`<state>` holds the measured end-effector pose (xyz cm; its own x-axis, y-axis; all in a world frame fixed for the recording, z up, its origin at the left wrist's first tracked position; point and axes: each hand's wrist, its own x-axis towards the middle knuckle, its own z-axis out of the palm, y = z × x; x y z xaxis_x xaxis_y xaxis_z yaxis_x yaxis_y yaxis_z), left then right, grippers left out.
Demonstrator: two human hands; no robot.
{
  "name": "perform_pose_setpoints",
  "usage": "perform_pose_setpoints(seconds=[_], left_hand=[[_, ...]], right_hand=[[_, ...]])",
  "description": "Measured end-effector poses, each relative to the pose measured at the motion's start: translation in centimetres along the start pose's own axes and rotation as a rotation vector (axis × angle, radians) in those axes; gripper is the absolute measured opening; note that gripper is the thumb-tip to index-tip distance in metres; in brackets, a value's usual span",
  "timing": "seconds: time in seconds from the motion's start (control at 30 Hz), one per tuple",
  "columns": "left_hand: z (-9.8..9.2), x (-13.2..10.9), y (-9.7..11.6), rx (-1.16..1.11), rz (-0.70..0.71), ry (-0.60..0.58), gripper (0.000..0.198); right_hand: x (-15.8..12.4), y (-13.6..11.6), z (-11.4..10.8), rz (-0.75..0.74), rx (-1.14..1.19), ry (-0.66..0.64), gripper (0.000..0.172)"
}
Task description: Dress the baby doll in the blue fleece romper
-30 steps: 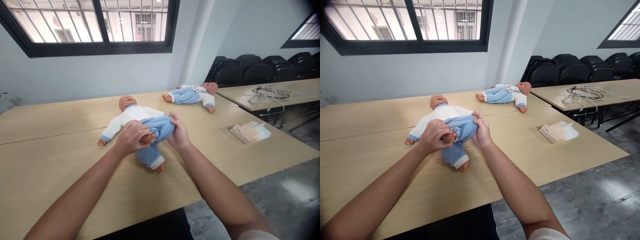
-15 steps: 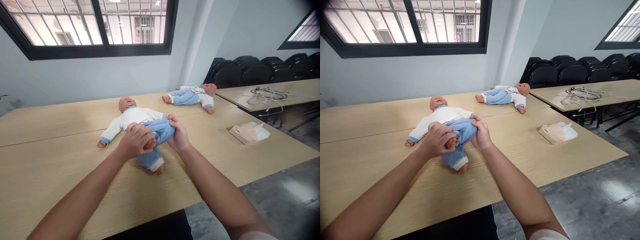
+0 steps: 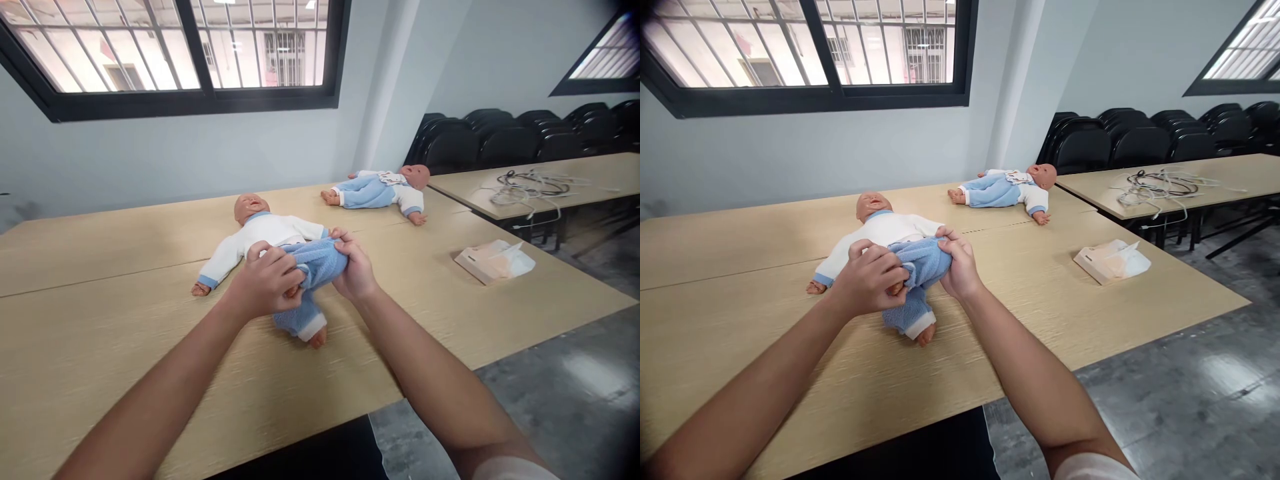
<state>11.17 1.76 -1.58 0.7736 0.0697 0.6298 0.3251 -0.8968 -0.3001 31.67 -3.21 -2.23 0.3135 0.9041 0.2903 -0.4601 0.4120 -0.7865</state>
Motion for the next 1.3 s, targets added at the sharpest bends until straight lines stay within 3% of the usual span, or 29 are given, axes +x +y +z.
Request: perform_pose_setpoints(seconds=[0.17,0.33,0.5,0.6,0.7,0.8,0.83,0.9,0.97,1.03,1.13,1.23,1.3], left_hand=[[-0.2,0.7,0.6,-0.11,-0.128,-0.066,0.03],[0.0,1.1,1.9,-0.333,-0.394,-0.059,0.006],[0.5,1.0,2.4,-0.505,-0.619,0.007,0.042],[0.6,0.9,2.1,-0.493,-0.727,-0.043,0.059],[0.3,1.0,1.8,-0.401,-0.746,-0.174,0.034],[0.0,1.1,1.8,-0.26,-0.771,-0.256,0.008],[0.0,1.1,1.8,-0.209,-0.778,-0.262,0.008],[0.0,1.1,1.9,-0.118,-0.776,-0.25,0.01],[0.1,0.8,1.9,-0.064,-0.768,-0.225,0.012],[0.2,0.6,1.7,-0.061,-0.756,-0.21,0.015],[0.0,0.2,1.4,-0.097,-0.756,-0.203,0.02],[-0.2,0.1,1.1,-0.144,-0.827,-0.198,0.02],[-0.2,0.2,1.1,-0.155,-0.86,-0.214,0.023]], right_hand=[[-0.5,-0.2,0.3,0.002,-0.06,-0.059,0.016],[-0.9,-0.3,0.5,-0.012,-0.156,-0.093,0.02],[-0.7,-0.1,-0.1,-0.04,-0.223,-0.118,0.02],[-0.8,0.2,-0.3,-0.062,-0.391,-0.21,0.024],[-0.7,0.3,-0.3,-0.046,-0.57,-0.24,0.049],[-0.3,-0.1,-0.3,0.129,-0.716,-0.227,0.085],[-0.2,-0.4,-0.3,0.203,-0.758,-0.248,0.085],[-0.1,-1.1,-0.1,0.295,-0.794,-0.332,0.064],[-0.5,-1.9,0.4,0.271,-0.788,-0.428,0.039],[-1.1,-2.3,1.1,0.17,-0.782,-0.493,0.027],[-1.9,-2.2,1.5,0.083,-0.689,-0.564,0.026],[-1.8,-1.2,0.9,0.281,-0.483,-0.569,0.036],[-1.5,-0.4,0.4,0.44,-0.413,-0.488,0.033]])
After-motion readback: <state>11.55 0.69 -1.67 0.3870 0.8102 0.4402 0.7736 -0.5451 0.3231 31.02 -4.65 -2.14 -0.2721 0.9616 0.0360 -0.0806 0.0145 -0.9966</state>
